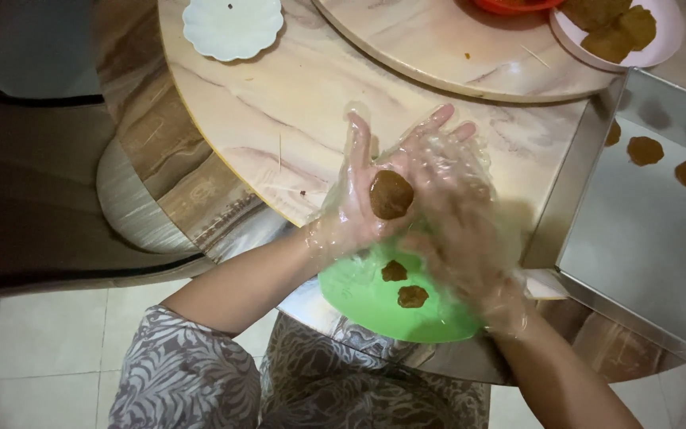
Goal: The person is manually shaping small balls of brown dough and arranging them in rows on a metal baking tray.
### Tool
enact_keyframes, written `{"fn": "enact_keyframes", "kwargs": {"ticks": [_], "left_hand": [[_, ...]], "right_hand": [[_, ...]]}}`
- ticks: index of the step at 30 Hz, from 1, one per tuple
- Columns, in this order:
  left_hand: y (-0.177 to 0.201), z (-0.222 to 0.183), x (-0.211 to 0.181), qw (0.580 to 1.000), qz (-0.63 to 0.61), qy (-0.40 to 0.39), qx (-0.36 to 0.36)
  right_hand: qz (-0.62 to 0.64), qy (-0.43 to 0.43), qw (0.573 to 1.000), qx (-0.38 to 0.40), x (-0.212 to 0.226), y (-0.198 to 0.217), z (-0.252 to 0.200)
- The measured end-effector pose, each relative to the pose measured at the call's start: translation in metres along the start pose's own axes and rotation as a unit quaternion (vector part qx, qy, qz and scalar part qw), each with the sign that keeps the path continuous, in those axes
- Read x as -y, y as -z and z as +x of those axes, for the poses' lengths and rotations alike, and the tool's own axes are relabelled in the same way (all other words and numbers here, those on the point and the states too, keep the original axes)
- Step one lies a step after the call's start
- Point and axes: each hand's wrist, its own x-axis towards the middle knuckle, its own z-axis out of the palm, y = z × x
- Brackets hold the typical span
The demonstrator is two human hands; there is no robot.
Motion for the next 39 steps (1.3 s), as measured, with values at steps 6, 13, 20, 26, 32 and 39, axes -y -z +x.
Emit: {"fn": "enact_keyframes", "kwargs": {"ticks": [6,13,20,26,32,39], "left_hand": [[0.001,0.003,0.003,0.999,0.029,0.013,-0.022],[0.014,-0.002,0.011,0.998,0.033,0.054,-0.015],[0.022,-0.003,0.020,0.989,0.078,0.120,-0.046],[-0.010,-0.008,0.017,0.987,0.114,0.099,0.049],[0.039,0.011,0.028,0.996,-0.069,0.046,-0.024],[0.061,0.014,0.034,0.976,-0.165,-0.007,0.139]], "right_hand": [[-0.094,0.078,0.988,0.093,0.002,0.008,0.007],[-0.178,0.121,0.975,0.063,-0.013,-0.016,-0.007],[-0.120,0.073,0.980,0.140,-0.023,-0.015,-0.022],[-0.089,0.036,0.986,0.133,0.001,0.001,-0.007],[0.055,0.005,0.998,-0.007,-0.022,-0.002,-0.021],[0.151,-0.039,0.986,-0.067,-0.006,-0.005,0.002]]}}
